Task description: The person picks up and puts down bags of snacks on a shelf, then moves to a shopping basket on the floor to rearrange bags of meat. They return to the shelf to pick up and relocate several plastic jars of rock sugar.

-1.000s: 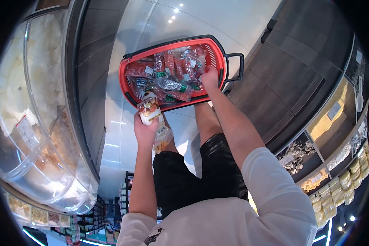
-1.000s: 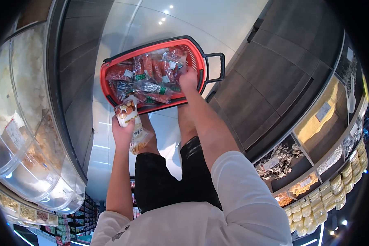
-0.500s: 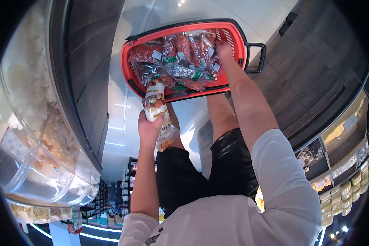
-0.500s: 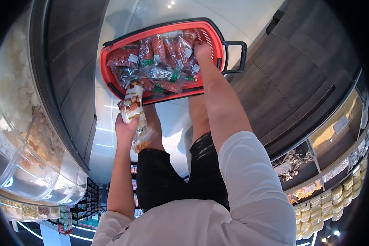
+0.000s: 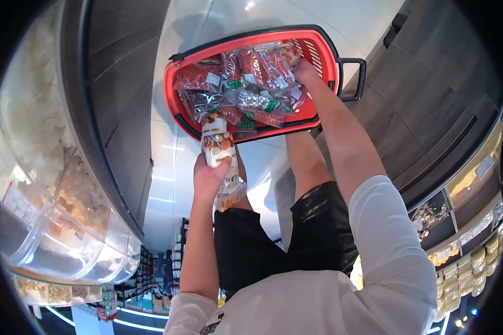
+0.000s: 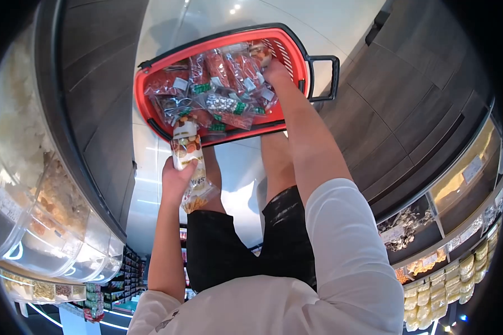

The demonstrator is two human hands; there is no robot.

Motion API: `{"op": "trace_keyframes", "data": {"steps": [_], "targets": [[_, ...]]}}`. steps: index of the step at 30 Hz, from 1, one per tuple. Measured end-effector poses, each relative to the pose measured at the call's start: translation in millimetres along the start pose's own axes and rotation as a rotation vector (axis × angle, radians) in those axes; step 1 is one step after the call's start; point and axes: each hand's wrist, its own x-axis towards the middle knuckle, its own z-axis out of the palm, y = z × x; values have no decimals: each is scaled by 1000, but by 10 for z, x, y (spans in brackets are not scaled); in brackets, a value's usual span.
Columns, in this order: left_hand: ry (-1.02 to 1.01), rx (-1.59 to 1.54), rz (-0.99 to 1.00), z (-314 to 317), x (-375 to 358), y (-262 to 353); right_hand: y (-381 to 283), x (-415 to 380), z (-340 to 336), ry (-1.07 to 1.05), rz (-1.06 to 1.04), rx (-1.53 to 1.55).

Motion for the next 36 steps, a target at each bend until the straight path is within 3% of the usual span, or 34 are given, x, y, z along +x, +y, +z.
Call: {"op": "trace_keyframes", "data": {"steps": [4,6,10,12,14,16,24,28,30,34,36], "targets": [[-15,-5,60,149,-11,-186,-17,74,-8,-1,-11,-30],[5,11,83,220,-16,-181,-87,43,-103,-156,-40,146],[51,-11,37,233,-118,-120,-127,-142,-140,-143,42,225],[55,-56,58,250,-126,-50,-70,-211,-117,13,-77,219],[62,-74,85,198,-201,68,-55,-420,-154,24,-82,350],[75,-94,119,100,-283,170,-137,-736,-269,269,-147,412],[90,4,192,-250,-864,256,-412,-1734,-805,744,-171,544],[180,94,235,-528,-1450,210,-358,-2283,-1182,692,-152,770],[218,141,232,-754,-1748,96,-299,-2716,-1434,691,-210,702],[346,165,202,-1217,-2383,-341,35,-3458,-1805,596,-250,124],[424,185,175,-1411,-2798,-520,92,-3952,-1988,489,-365,276]]}}
